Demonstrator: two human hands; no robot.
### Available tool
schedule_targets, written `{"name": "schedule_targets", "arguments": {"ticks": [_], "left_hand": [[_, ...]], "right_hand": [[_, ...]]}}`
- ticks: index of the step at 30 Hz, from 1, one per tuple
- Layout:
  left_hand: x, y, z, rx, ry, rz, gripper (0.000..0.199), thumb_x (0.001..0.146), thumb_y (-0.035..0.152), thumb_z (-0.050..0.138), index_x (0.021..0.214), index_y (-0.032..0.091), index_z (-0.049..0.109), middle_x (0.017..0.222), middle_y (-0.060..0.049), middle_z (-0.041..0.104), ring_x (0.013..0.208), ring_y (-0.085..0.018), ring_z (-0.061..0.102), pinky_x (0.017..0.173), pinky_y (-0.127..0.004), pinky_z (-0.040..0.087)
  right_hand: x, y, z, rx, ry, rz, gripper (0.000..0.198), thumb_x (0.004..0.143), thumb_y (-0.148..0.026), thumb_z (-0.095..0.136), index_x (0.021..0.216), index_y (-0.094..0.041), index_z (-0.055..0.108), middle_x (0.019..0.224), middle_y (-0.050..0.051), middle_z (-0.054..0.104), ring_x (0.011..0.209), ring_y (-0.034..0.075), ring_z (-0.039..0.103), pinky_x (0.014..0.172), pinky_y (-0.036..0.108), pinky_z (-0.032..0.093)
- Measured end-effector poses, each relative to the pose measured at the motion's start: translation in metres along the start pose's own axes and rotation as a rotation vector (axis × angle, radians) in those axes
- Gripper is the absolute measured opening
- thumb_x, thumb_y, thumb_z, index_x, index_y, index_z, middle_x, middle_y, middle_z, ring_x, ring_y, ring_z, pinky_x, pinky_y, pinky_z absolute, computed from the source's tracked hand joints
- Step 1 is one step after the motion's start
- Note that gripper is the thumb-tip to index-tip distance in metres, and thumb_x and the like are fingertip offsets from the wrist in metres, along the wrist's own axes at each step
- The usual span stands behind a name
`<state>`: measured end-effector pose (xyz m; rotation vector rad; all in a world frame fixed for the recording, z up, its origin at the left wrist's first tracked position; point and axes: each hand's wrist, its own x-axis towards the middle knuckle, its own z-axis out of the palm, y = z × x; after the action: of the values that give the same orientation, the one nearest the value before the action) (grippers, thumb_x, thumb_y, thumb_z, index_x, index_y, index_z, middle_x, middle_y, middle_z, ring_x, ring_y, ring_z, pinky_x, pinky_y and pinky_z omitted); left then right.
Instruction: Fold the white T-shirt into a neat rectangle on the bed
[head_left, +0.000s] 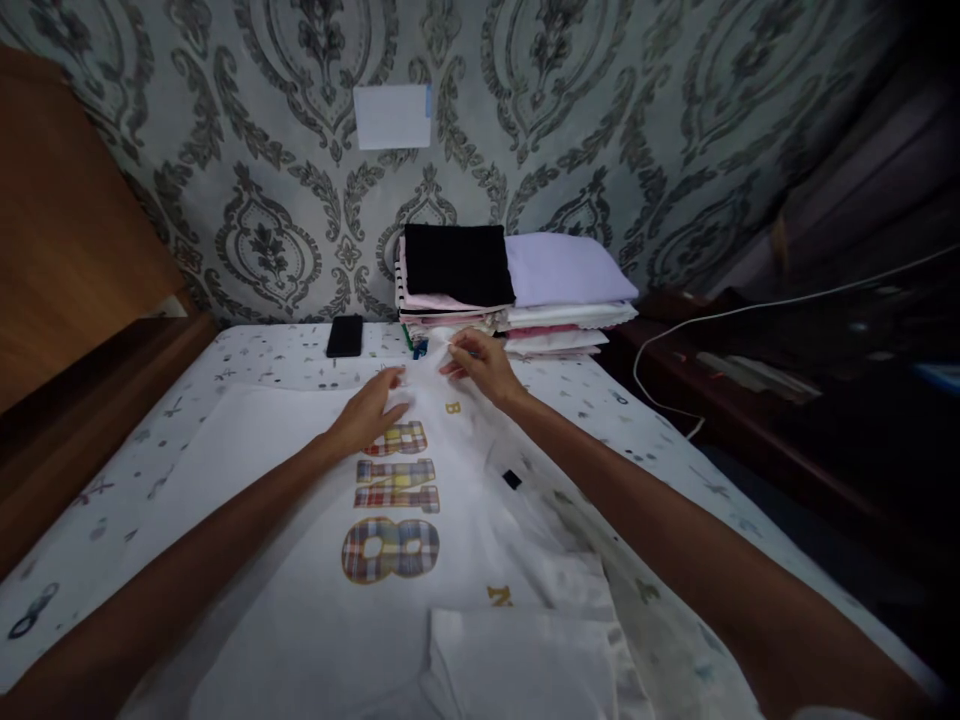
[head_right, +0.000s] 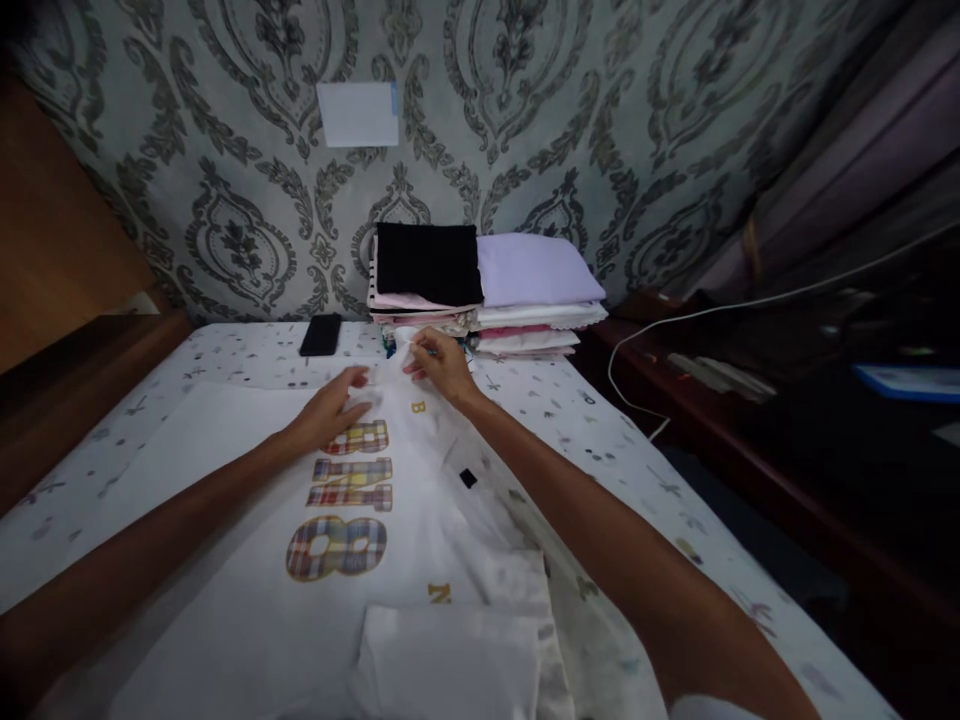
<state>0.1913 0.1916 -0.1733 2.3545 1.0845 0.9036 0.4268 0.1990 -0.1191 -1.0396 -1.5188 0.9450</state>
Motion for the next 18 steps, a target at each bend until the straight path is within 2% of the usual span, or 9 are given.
{"name": "schedule_targets", "arguments": {"ticks": [2,4,6,7,9,11,13,15,18], "left_hand": [[0.020,0.010,0.007,-0.175,0.088,-0.103,0.083,0.080,0.045,0.070,0.147,0.018,0.029,0.139,-0.020,0.048,0.129,-0.031,0.047,0.099,-0.047,0.045],[0.044,0.018,0.011,-0.386,0.035,-0.174,0.091,0.070,0.040,0.079,0.145,0.016,0.032,0.128,-0.018,0.056,0.117,-0.030,0.055,0.090,-0.043,0.049],[0.063,0.024,0.011,-0.547,-0.095,-0.206,0.070,0.066,0.036,0.079,0.127,0.015,0.052,0.098,-0.008,0.066,0.087,-0.022,0.063,0.072,-0.033,0.051],[0.070,0.027,0.010,-0.588,-0.142,-0.207,0.053,0.066,0.034,0.077,0.112,0.014,0.061,0.083,-0.003,0.065,0.072,-0.017,0.061,0.063,-0.028,0.049],[0.078,0.030,0.010,-0.607,-0.143,-0.197,0.027,0.064,0.031,0.075,0.083,0.014,0.065,0.064,0.003,0.056,0.055,-0.011,0.051,0.050,-0.021,0.040],[0.081,0.031,0.009,-0.617,-0.075,-0.184,0.020,0.065,0.028,0.073,0.073,0.015,0.061,0.058,0.006,0.050,0.051,-0.008,0.045,0.046,-0.019,0.034],[0.083,0.029,0.010,-0.644,0.007,-0.183,0.020,0.066,0.029,0.072,0.074,0.016,0.058,0.059,0.006,0.047,0.050,-0.007,0.043,0.044,-0.018,0.035],[0.087,0.027,0.012,-0.682,0.083,-0.192,0.022,0.067,0.031,0.071,0.078,0.017,0.057,0.064,0.005,0.049,0.054,-0.008,0.047,0.047,-0.019,0.043],[0.092,0.024,0.016,-0.736,0.152,-0.208,0.024,0.068,0.033,0.070,0.082,0.019,0.057,0.075,0.003,0.052,0.068,-0.011,0.055,0.062,-0.025,0.055]], "right_hand": [[-0.012,-0.006,-0.001,-0.079,-0.148,-0.035,0.044,0.076,-0.061,0.065,0.088,-0.020,0.056,0.080,0.000,0.061,0.069,0.017,0.069,0.053,0.024,0.052],[-0.025,-0.007,-0.006,-0.209,-0.194,-0.074,0.040,0.081,-0.058,0.061,0.095,-0.020,0.060,0.090,0.003,0.064,0.071,0.017,0.068,0.057,0.026,0.053],[-0.039,-0.001,-0.017,-0.411,-0.066,-0.061,0.039,0.083,-0.052,0.061,0.108,-0.022,0.062,0.106,0.006,0.064,0.071,0.016,0.066,0.063,0.030,0.053],[-0.045,0.003,-0.023,-0.536,0.029,-0.010,0.042,0.082,-0.049,0.063,0.115,-0.022,0.060,0.112,0.007,0.063,0.073,0.017,0.065,0.066,0.031,0.052],[-0.056,0.013,-0.036,-0.783,0.150,0.159,0.052,0.076,-0.045,0.071,0.121,-0.021,0.059,0.117,0.009,0.060,0.083,0.020,0.063,0.073,0.034,0.051],[-0.063,0.022,-0.046,-0.936,0.133,0.305,0.048,0.071,-0.041,0.075,0.111,-0.019,0.064,0.113,0.010,0.061,0.096,0.025,0.061,0.078,0.034,0.047],[-0.066,0.027,-0.051,-0.970,0.089,0.353,0.025,0.074,-0.034,0.070,0.093,-0.019,0.066,0.103,0.008,0.065,0.098,0.024,0.059,0.076,0.030,0.044],[-0.067,0.029,-0.053,-0.955,0.097,0.360,0.009,0.079,-0.028,0.061,0.080,-0.019,0.064,0.090,0.005,0.066,0.089,0.020,0.059,0.069,0.027,0.040],[-0.066,0.030,-0.055,-0.947,0.152,0.393,0.008,0.080,-0.024,0.056,0.075,-0.020,0.061,0.083,0.003,0.067,0.080,0.018,0.057,0.061,0.026,0.035]]}}
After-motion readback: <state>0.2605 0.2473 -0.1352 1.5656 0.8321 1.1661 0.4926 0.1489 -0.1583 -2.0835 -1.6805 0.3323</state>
